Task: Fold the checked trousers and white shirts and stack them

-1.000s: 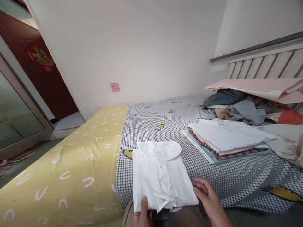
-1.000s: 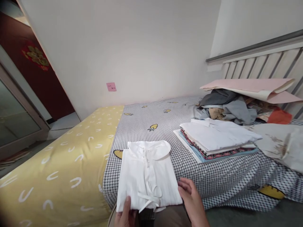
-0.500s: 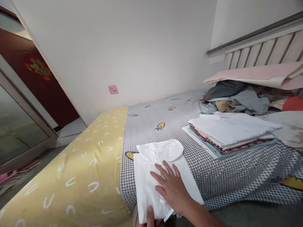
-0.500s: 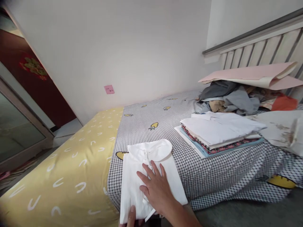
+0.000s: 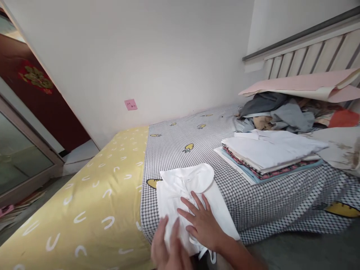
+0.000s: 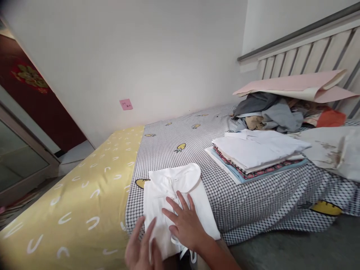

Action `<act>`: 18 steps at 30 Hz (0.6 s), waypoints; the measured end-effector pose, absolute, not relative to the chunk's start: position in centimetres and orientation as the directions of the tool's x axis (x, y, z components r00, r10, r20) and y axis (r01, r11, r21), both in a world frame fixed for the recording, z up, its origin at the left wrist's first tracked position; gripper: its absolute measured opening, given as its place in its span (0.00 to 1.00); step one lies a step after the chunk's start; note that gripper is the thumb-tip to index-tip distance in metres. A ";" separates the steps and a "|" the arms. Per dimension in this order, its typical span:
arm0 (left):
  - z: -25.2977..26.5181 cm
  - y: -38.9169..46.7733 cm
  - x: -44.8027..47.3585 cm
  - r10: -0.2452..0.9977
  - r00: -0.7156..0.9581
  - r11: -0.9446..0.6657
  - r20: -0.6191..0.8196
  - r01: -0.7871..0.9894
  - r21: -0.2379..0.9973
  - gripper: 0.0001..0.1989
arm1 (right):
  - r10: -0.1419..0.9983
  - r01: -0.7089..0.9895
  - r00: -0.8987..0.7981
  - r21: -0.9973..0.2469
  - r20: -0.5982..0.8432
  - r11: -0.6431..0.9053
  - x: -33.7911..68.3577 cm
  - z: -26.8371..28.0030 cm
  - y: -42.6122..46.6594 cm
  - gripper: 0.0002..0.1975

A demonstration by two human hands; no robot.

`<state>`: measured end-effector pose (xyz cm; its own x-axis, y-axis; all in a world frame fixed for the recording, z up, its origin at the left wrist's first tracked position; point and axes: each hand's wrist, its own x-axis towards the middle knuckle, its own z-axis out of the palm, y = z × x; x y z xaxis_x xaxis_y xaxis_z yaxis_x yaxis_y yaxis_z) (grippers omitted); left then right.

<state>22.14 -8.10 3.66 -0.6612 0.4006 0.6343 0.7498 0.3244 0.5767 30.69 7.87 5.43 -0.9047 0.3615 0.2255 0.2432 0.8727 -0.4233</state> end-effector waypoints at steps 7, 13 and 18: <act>-0.1 -2.9 22.8 0.790 -0.436 0.370 0.432 0.900 0.231 0.32 | 0.637 0.195 -0.666 -0.734 0.387 0.650 34.2 5.2 10.3 0.16; -1.3 -3.3 23.3 0.716 -0.382 0.434 0.584 0.899 0.057 0.36 | 0.675 0.545 -0.594 -0.398 0.438 0.738 34.0 6.1 13.8 0.18; -1.3 -3.2 22.9 0.696 -0.333 0.372 0.636 0.925 0.078 0.43 | 0.705 0.641 -0.526 -0.323 0.477 0.696 31.3 7.4 19.2 0.13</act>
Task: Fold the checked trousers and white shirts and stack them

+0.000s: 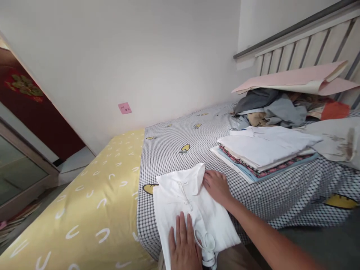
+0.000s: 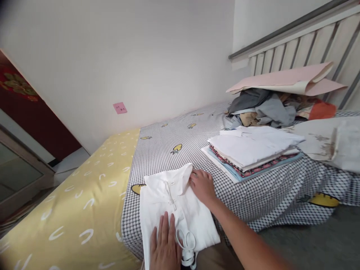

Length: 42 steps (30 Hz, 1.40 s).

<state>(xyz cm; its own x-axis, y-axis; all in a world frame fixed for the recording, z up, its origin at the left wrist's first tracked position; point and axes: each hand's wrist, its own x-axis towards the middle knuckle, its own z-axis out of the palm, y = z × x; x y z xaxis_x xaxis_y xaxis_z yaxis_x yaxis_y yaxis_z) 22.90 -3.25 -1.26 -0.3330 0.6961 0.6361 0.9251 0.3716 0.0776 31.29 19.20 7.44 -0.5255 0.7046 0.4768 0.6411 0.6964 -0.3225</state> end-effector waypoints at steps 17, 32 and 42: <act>14.3 3.7 10.4 0.928 -0.303 0.301 0.218 0.953 0.046 0.27 | 0.824 0.702 -0.404 -0.443 0.397 0.558 30.4 7.1 23.6 0.11; 13.9 2.4 8.0 0.894 -0.403 0.396 0.195 0.915 0.078 0.09 | 0.829 0.771 -0.436 -0.331 0.349 0.544 30.4 8.1 22.9 0.10; 9.2 -6.4 6.2 0.894 -0.425 0.335 0.142 0.843 0.420 0.21 | 0.820 0.766 -0.460 -0.315 0.341 0.561 30.5 8.1 22.6 0.12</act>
<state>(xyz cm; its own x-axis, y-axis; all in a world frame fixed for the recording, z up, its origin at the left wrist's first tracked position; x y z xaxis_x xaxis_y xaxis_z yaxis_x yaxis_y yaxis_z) 6.25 -6.36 9.16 -0.4254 0.8938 0.1418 0.8434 0.3346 0.4204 30.50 22.65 8.12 -0.4599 0.8197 0.3415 0.7659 0.5608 -0.3146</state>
